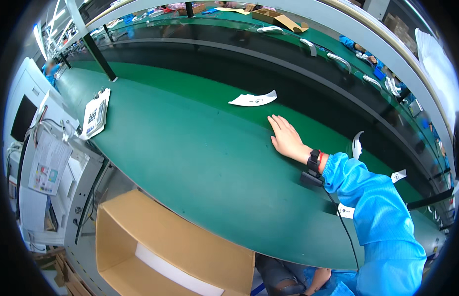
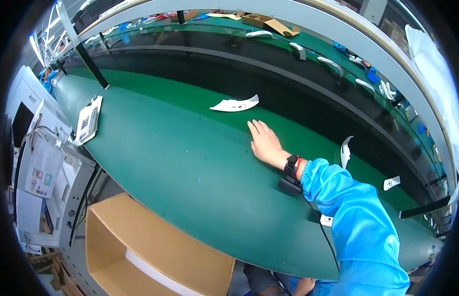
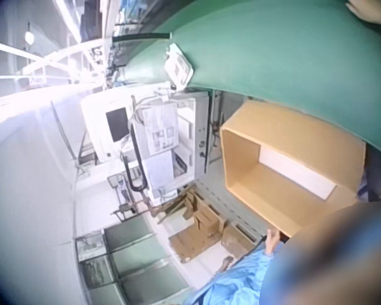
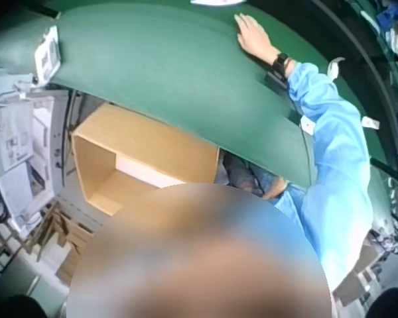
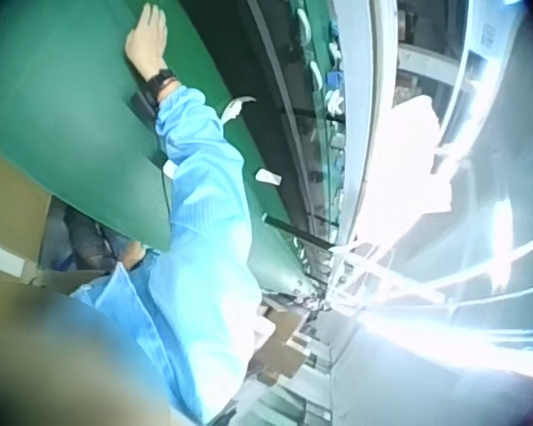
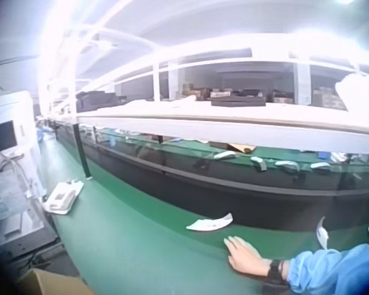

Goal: Packing curved plastic components into boxes at a manufacturing assembly line.

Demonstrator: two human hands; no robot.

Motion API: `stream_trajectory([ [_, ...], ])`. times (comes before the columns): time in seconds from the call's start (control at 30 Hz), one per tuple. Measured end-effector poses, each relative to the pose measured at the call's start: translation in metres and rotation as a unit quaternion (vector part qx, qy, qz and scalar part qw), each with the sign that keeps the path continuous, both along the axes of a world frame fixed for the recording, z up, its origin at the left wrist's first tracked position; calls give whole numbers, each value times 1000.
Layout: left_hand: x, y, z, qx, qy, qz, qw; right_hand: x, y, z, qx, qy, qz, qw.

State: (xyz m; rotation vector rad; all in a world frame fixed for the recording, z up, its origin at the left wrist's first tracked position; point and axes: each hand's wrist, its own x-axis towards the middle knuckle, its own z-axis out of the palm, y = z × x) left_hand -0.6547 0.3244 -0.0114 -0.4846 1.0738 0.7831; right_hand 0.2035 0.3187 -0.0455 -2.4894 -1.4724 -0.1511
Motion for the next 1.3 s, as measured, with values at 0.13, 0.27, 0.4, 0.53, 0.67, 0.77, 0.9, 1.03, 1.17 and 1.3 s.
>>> stream_trajectory([
  [0.13,-160,-14,6,33,108,46,993,24,32,-14,-11,69,-39,997],
  [0.27,0,-116,-69,255,286,-321,866,48,55,-23,-47,143,-104,983],
  [0.4,301,-150,-78,410,122,-562,708,74,54,-33,92,171,-120,974],
  [0.53,477,-161,-65,475,-123,-758,430,83,3,-24,282,124,-155,939],
  [0.67,489,-135,-23,462,-140,-665,569,-18,-16,41,333,190,-115,917],
  [0.77,530,-127,1,406,-203,-595,664,-60,-110,82,294,263,-117,912],
  [0.9,584,-130,20,348,-305,-441,769,-128,-194,107,255,339,-104,899],
  [1.03,628,-114,48,255,-230,-349,872,-179,-241,111,198,342,8,919],
  [1.17,671,-103,73,321,-189,-430,822,-173,-288,100,90,261,43,960],
  [1.3,769,-111,37,493,41,-523,694,-139,-362,75,-56,182,-60,980],
])
